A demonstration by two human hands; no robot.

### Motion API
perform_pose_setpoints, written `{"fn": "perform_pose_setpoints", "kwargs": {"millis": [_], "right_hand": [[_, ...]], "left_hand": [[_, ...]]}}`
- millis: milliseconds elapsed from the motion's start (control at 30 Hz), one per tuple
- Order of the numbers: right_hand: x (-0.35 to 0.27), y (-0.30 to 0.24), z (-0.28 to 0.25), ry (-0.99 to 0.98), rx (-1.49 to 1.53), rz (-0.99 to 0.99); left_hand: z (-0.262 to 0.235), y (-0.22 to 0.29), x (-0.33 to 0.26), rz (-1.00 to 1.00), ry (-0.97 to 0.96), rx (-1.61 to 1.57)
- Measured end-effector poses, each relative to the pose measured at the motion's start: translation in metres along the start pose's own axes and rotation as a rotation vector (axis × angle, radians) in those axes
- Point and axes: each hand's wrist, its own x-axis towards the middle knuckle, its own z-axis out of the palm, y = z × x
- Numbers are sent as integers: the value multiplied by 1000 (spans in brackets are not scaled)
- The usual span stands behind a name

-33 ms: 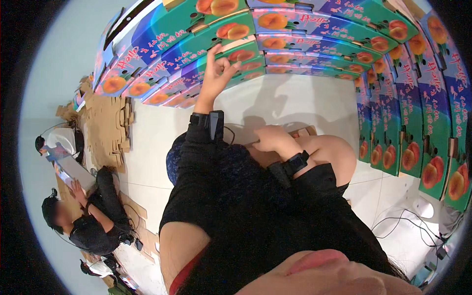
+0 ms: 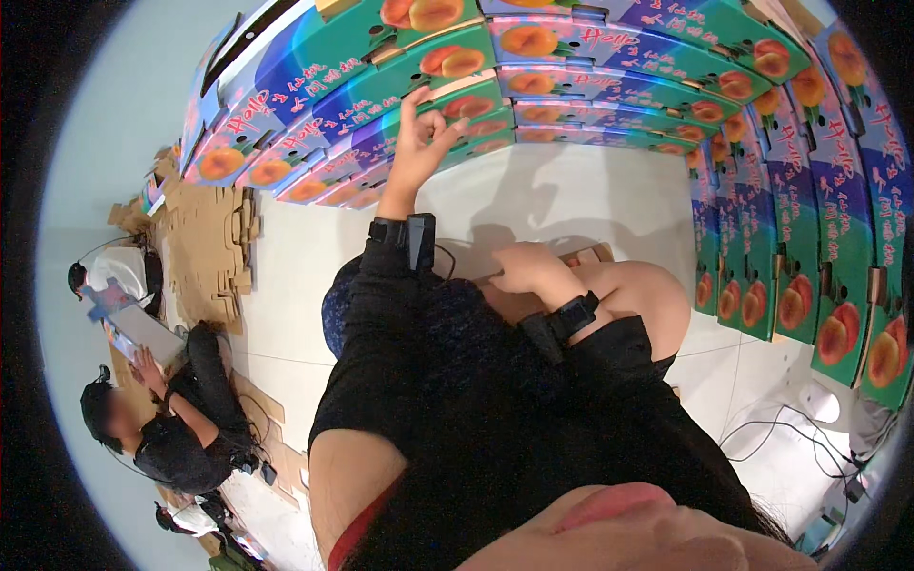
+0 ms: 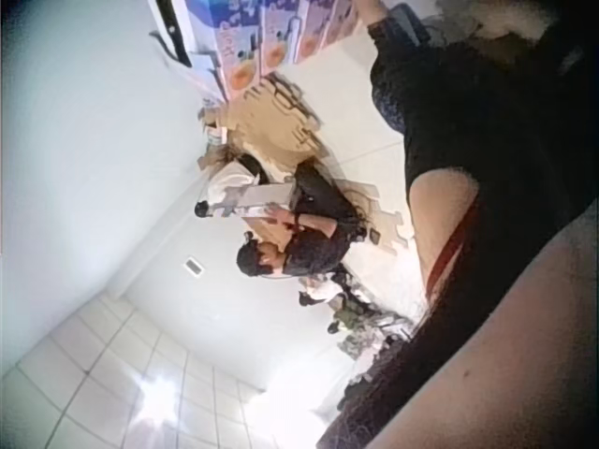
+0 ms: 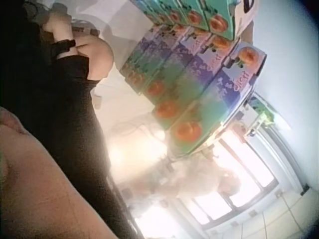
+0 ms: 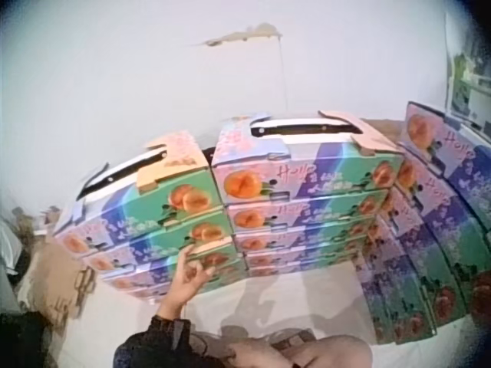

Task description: The person is sitting on the floor and stacking cardboard fruit boxes that feature a peach design.

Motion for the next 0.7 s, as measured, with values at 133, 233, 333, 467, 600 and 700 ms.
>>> {"fn": "perform_pose_setpoints", "kwargs": {"millis": [133, 233, 333, 467, 600, 700], "right_hand": [[3, 5, 5, 4, -12, 12], [4, 6, 7, -15, -28, 26], [4, 7, 7, -20, -29, 30], [5, 5, 4, -64, -57, 31], [-1, 3, -2, -2, -11, 5], [2, 4, -9, -87, -21, 80]], "left_hand": [[5, -9, 0, 55, 21, 171], [4, -9, 2, -9, 49, 95], [3, -16, 4, 10, 68, 87], [14, -18, -3, 65, 79, 96], [25, -13, -11, 113, 103, 120], [33, -8, -16, 77, 92, 145]]}}
